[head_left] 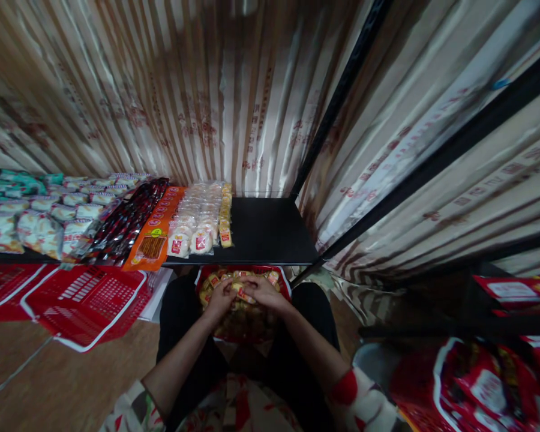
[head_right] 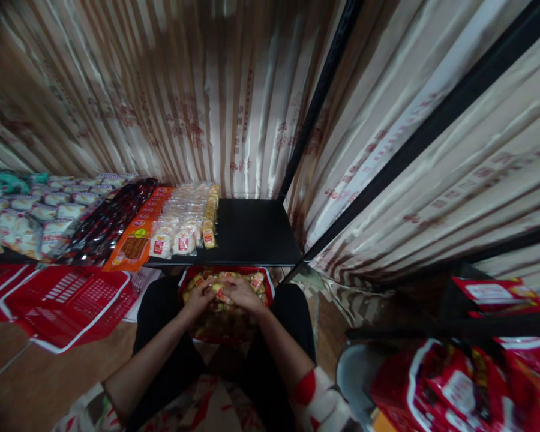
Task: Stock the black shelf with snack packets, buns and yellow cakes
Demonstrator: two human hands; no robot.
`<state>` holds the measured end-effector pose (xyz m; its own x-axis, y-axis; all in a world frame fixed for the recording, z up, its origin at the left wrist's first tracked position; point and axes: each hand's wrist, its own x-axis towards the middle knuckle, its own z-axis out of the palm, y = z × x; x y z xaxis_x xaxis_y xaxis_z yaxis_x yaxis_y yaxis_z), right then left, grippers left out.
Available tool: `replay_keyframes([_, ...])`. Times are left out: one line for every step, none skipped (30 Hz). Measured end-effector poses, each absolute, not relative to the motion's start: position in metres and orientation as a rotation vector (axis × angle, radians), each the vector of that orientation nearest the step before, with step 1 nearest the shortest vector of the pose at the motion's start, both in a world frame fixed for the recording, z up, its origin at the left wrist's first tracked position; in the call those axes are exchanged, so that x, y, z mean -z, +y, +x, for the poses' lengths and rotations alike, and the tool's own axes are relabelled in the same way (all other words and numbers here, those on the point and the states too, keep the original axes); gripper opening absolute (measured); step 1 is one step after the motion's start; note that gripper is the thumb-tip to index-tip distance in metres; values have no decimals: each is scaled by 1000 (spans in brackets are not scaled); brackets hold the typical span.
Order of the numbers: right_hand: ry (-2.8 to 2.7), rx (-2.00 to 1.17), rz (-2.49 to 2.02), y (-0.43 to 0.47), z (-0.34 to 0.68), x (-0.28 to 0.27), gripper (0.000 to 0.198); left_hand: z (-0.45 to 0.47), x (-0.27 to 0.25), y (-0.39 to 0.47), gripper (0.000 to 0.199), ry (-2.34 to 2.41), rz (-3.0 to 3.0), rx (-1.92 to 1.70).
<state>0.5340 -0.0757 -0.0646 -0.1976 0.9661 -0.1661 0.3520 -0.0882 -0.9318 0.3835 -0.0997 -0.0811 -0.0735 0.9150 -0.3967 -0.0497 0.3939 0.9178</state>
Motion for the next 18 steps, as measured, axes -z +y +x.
replay_keyframes([-1552, -1348, -1406, -74, 534, 61, 24, 383, 79, -99, 29, 1392, 786, -991])
replay_keyframes([-1504, -1414, -1364, -72, 535, 58, 27, 383, 77, -98, 26, 1377, 730, -1015])
replay_keyframes([-1440, -1469, -1326, -70, 534, 55, 32, 382, 74, -97, 24, 1365, 677, -1050])
replay_keyframes([-1359, -1476, -1309, -69, 534, 54, 36, 381, 72, -96, 22, 1354, 626, -1089])
replay_keyframes([-1274, -1473, -1302, -68, 533, 52, 41, 381, 69, -95, 20, 1343, 578, -1127])
replay_keyframes([-1192, -1465, -1305, -68, 531, 52, 46, 380, 67, -94, 18, 1332, 535, -1162])
replay_keyframes([-1125, -1458, -1309, -68, 529, 51, 50, 380, 64, -93, 16, 1322, 497, -1193])
replay_keyframes([-1080, -1451, -1307, -69, 526, 51, 53, 381, 62, -92, 15, 1312, 464, -1218])
replay_keyframes([-1056, -1440, -1299, -70, 522, 52, 53, 382, 60, -92, 15, 1303, 436, -1238])
replay_keyframes([-1050, -1427, -1283, -71, 518, 52, 52, 384, 58, -91, 15, 1295, 414, -1255])
replay_keyframes([-1054, -1413, -1262, -72, 514, 53, 50, 386, 56, -91, 15, 1290, 395, -1270])
replay_keyframes([-1059, -1390, -1242, -72, 509, 54, 47, 389, 56, -90, 15, 1287, 382, -1281])
replay_keyframes([-1060, -1362, -1230, -72, 506, 55, 44, 392, 55, -89, 15, 1289, 374, -1288])
replay_keyframes([-1062, -1330, -1229, -70, 502, 56, 42, 394, 55, -88, 14, 1295, 371, -1289])
replay_keyframes([-1071, -1302, -1238, -68, 500, 56, 41, 395, 56, -87, 13, 1306, 374, -1282])
replay_keyframes([-1088, -1276, -1255, -64, 498, 55, 40, 396, 57, -85, 12, 1323, 381, -1271])
replay_keyframes([-1116, -1252, -1271, -59, 498, 53, 39, 395, 58, -82, 12, 1345, 391, -1257])
replay_keyframes([-1156, -1224, -1285, -53, 497, 51, 37, 394, 59, -80, 11, 1373, 403, -1247])
